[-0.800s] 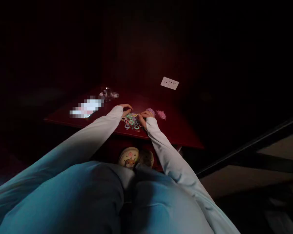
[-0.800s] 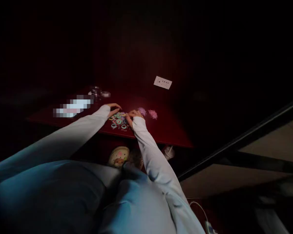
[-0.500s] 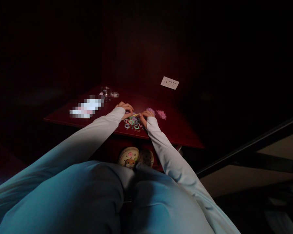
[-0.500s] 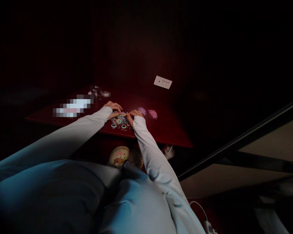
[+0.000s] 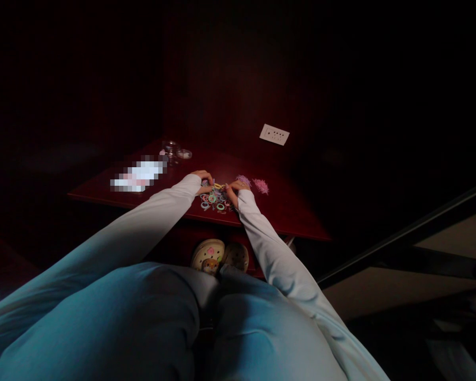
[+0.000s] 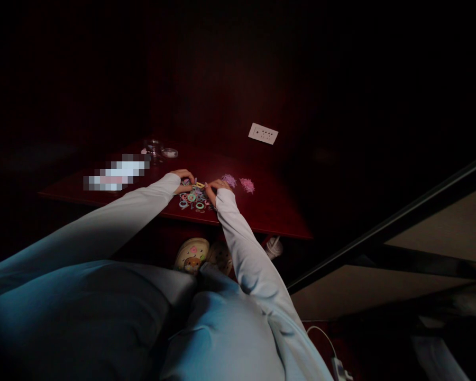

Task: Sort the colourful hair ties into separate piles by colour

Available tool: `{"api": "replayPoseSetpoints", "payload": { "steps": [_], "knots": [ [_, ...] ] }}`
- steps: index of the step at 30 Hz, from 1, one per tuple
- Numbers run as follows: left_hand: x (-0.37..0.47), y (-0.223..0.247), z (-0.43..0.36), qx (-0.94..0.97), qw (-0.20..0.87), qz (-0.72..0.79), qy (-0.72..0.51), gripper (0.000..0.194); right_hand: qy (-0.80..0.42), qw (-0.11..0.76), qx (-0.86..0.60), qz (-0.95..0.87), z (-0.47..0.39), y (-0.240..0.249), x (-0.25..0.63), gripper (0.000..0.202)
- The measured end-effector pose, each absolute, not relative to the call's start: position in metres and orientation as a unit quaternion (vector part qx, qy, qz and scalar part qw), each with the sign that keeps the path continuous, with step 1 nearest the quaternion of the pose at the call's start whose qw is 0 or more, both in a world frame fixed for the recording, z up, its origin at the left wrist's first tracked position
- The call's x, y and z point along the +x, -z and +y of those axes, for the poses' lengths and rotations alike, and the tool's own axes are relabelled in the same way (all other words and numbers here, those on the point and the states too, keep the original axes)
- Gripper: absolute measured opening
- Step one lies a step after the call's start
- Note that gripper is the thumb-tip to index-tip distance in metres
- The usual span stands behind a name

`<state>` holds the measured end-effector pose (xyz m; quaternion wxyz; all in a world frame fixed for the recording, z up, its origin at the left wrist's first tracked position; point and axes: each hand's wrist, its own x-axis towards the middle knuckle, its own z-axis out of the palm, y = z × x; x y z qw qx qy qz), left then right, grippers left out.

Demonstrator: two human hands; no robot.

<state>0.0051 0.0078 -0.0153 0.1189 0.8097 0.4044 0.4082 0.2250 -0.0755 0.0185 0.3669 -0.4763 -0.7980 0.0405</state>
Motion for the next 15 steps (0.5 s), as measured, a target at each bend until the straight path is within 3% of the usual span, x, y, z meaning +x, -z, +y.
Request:
{"api": "replayPoseSetpoints", "payload": {
  "steps": [10, 15],
  "knots": [
    [0.0104, 0.0199, 0.0134, 0.802, 0.110, 0.389, -0.440, 0.007, -0.046, 0.369, -0.468, -0.802, -0.0751, -0.0184, 0.2254, 0.040],
    [0.0030, 0.0151, 0.0115, 0.820, 0.155, 0.323, -0.447, 0.020, -0.053, 0.370, -0.475, -0.797, -0.0769, -0.0187, 0.2245, 0.042]
  ]
}}
